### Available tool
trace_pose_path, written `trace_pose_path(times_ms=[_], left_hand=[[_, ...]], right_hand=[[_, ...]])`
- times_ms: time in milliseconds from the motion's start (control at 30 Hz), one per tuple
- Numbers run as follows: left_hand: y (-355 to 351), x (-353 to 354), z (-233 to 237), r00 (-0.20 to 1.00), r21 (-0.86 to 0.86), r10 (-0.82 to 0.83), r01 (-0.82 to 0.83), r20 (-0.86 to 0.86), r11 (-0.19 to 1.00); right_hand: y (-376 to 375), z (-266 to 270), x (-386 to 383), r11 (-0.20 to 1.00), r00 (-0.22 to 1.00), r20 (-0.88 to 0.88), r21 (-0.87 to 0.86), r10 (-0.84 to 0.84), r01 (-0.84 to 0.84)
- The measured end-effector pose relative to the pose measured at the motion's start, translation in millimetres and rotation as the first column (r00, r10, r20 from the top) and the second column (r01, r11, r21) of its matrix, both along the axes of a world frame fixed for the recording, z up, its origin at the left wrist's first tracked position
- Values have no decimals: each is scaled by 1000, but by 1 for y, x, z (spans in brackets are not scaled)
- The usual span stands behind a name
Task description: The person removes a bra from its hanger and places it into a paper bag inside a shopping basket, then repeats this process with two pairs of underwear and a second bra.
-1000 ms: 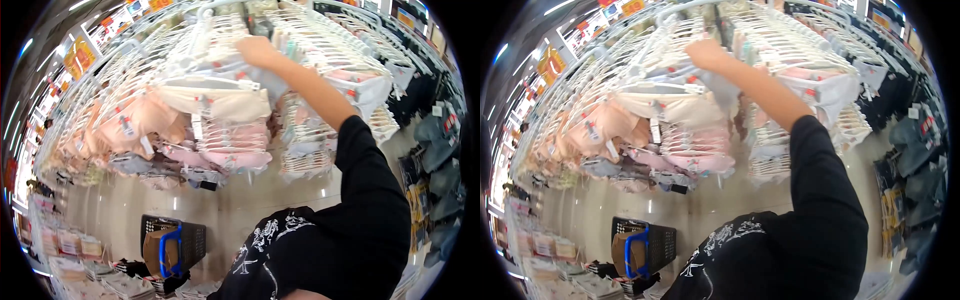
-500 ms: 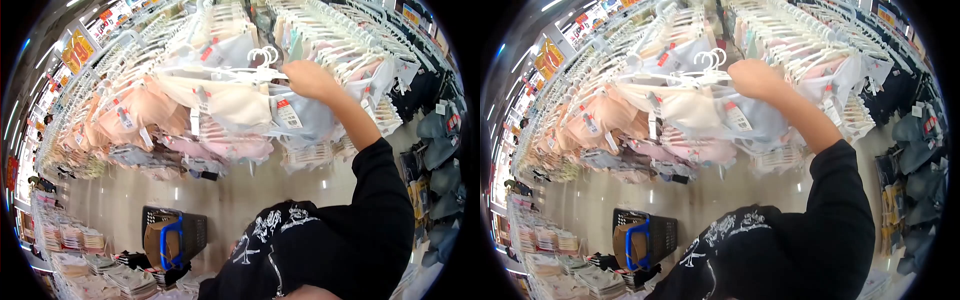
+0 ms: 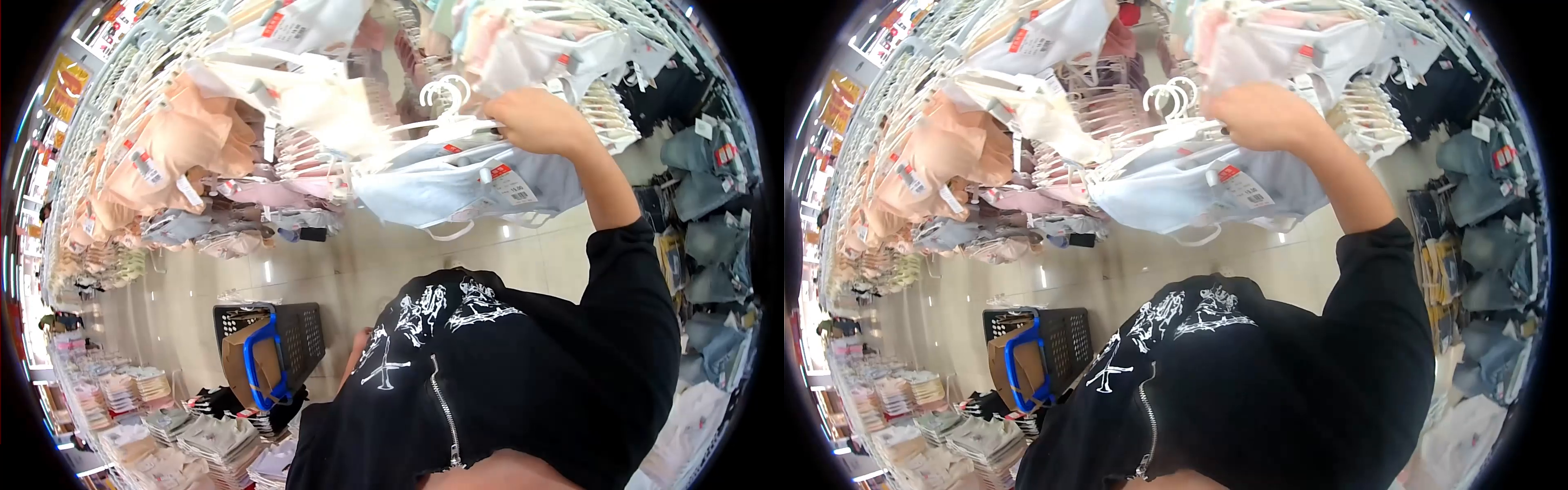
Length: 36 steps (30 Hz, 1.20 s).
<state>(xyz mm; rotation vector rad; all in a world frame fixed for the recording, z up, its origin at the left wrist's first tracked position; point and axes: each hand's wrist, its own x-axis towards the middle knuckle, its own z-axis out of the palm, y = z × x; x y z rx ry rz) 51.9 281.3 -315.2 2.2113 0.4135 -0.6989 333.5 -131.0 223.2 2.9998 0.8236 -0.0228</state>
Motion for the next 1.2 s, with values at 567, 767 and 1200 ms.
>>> trace_pose_path(times_ms=[567,767,1200], left_hand=[[-29,94,3,967,36,-251,253,-46,967],[-65,122,9,952,38,-301,303,-53,952],[-156,169,3,920,-9,-388,388,-44,921]], right_hand=[[-193,-50,-61,999,748,664,-23,-12,36],[-288,-22,-73,976,521,830,124,-201,179],[-482,12,-5,894,398,802,382,-446,233]])
